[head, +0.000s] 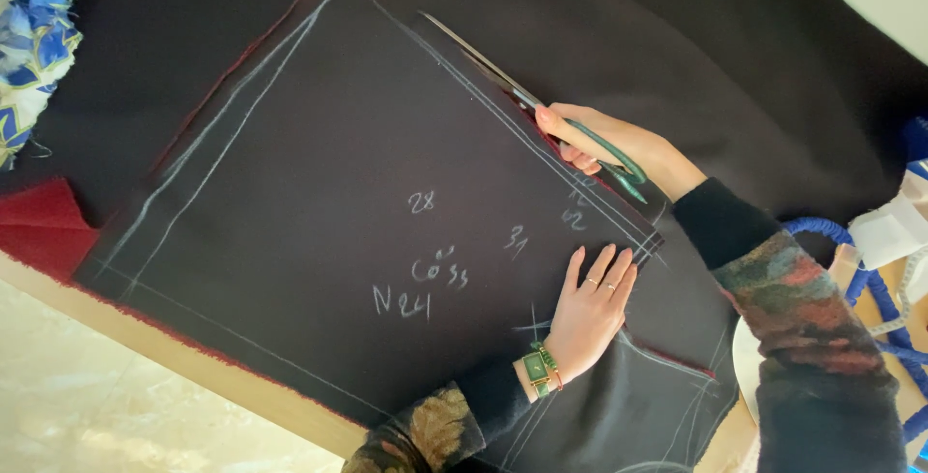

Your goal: The person uses shears to cut a large piece of black fabric laid out on a wooden table, following chalk lines drawn on the material. After cutting, the person removes the excess fabric and smooths the remaining piece on the table.

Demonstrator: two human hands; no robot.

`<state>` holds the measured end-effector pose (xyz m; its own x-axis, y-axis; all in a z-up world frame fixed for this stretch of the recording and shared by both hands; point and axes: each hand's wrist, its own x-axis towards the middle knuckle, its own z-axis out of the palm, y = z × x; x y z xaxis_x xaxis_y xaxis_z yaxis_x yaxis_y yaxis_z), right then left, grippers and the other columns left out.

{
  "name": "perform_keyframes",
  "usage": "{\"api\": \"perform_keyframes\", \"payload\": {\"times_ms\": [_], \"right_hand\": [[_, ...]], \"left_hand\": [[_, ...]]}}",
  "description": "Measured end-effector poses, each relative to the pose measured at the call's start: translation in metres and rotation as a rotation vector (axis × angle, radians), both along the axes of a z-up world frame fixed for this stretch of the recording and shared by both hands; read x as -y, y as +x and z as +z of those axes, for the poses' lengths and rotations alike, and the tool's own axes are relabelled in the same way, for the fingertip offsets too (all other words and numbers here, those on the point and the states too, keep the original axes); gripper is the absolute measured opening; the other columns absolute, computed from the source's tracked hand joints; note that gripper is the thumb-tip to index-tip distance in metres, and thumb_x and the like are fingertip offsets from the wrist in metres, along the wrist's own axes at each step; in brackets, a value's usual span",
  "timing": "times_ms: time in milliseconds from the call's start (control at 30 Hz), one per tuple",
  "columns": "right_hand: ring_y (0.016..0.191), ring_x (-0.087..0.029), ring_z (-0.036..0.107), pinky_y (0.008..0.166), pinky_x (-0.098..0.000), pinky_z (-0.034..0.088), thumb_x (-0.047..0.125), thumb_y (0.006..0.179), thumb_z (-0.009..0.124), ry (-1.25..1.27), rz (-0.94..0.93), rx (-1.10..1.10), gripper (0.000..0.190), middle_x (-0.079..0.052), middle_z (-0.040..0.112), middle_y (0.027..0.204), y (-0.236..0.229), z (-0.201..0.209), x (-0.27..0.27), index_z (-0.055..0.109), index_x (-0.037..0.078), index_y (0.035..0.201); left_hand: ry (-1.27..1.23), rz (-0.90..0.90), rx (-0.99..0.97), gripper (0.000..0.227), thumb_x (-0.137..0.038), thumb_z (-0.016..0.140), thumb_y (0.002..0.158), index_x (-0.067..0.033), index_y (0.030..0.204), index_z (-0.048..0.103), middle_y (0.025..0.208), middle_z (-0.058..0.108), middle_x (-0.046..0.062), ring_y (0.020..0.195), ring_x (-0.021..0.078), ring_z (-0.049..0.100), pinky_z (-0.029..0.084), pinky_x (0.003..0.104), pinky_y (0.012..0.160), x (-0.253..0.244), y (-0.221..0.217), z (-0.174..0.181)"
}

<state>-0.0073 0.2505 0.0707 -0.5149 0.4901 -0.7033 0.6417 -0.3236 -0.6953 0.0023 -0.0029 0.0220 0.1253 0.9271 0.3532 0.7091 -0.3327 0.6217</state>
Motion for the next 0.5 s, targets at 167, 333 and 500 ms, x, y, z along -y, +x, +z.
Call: {"api": "perform_keyframes", "payload": {"times_ms": [167,333,500], "right_hand": [[0.052,-0.007,0.042,0.042,-0.0215,0.039,0.072,0.095,0.055,0.013,0.025,0.013,0.061,-0.001,0.043,0.067,-0.028,0.009,-0.009,0.052,0.011,0.1],[0.059,-0.011,0.044,0.047,-0.0248,0.043,0.08,0.093,0.048,0.048,0.086,0.065,0.073,-0.005,0.045,0.074,-0.047,0.019,-0.016,0.054,0.008,0.108],[0.05,-0.008,0.037,0.04,-0.021,0.037,0.079,0.093,0.051,0.043,0.058,0.063,0.069,-0.003,0.04,0.065,-0.046,-0.007,-0.023,0.054,0.01,0.103]], "left_hand": [[-0.001,0.009,-0.002,0.052,-0.006,0.072,0.085,0.0006,0.136,0.062,0.15,0.055,0.021,0.148,0.0357,0.045,0.027,0.065,0.125,0.0,-0.001,0.003],[-0.018,-0.003,0.002,0.055,-0.006,0.073,0.085,0.001,0.138,0.061,0.151,0.053,0.021,0.149,0.0349,0.042,0.027,0.064,0.126,0.001,0.0,0.0],[0.019,0.03,0.005,0.051,-0.006,0.072,0.085,-0.0004,0.135,0.063,0.147,0.057,0.021,0.147,0.0354,0.047,0.03,0.064,0.124,0.0,-0.001,0.003]]}}
